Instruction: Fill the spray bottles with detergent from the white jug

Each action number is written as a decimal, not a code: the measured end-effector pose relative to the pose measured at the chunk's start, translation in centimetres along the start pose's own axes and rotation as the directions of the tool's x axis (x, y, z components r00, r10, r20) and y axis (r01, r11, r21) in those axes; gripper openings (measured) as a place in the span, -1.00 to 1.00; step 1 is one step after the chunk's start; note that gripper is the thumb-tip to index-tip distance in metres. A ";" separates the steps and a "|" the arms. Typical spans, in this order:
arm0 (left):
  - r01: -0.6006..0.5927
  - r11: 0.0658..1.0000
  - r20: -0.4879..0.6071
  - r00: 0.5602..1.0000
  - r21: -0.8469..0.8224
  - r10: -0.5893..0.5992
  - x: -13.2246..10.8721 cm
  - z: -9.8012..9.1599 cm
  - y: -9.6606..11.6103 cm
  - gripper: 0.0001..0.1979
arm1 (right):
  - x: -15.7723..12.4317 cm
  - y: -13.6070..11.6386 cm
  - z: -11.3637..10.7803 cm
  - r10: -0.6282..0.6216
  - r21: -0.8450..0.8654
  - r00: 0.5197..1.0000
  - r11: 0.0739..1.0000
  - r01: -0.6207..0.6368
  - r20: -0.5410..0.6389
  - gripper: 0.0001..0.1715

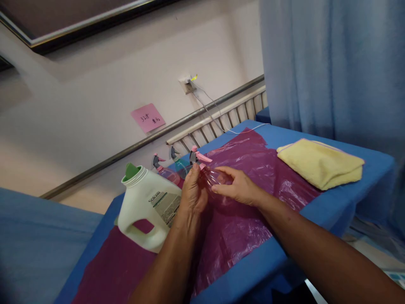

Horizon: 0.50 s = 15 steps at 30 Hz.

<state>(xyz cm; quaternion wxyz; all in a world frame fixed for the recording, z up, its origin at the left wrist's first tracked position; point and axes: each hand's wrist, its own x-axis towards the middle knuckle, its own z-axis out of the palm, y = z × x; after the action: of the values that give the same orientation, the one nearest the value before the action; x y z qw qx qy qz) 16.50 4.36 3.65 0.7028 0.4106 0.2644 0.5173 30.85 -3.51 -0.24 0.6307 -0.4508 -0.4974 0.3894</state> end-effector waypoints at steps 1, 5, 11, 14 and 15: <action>-0.004 1.000 -0.001 1.000 0.003 0.004 -0.1 -0.1 0.0 -0.51 | -0.1 -0.1 0.0 0.012 0.009 1.000 1.000 -0.012 0.003 -0.26; -0.021 0.999 -0.001 1.000 0.042 0.021 -0.7 -0.2 0.4 -0.53 | -0.5 -0.5 0.3 0.137 0.204 0.988 0.968 -0.147 0.065 -0.27; -0.016 0.996 -0.007 1.000 0.089 0.017 -0.7 0.0 0.7 -0.47 | -0.8 -1.3 0.8 0.263 0.496 0.930 0.790 -0.361 0.258 -0.37; -0.044 0.994 0.004 0.999 0.095 0.044 -0.6 0.2 0.5 -0.42 | -0.9 -1.5 0.7 0.266 0.514 0.925 0.773 -0.372 0.270 -0.39; -0.043 0.994 0.011 0.999 0.096 0.042 -0.6 0.3 0.5 -0.43 | -0.8 -1.4 0.6 0.265 0.515 0.925 0.772 -0.373 0.272 -0.39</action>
<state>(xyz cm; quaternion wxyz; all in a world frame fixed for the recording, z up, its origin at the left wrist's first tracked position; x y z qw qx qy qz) 16.30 3.81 4.17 0.6721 0.4519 0.2769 0.5171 30.11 -4.59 0.98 0.6101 -0.2870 -0.3336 0.6589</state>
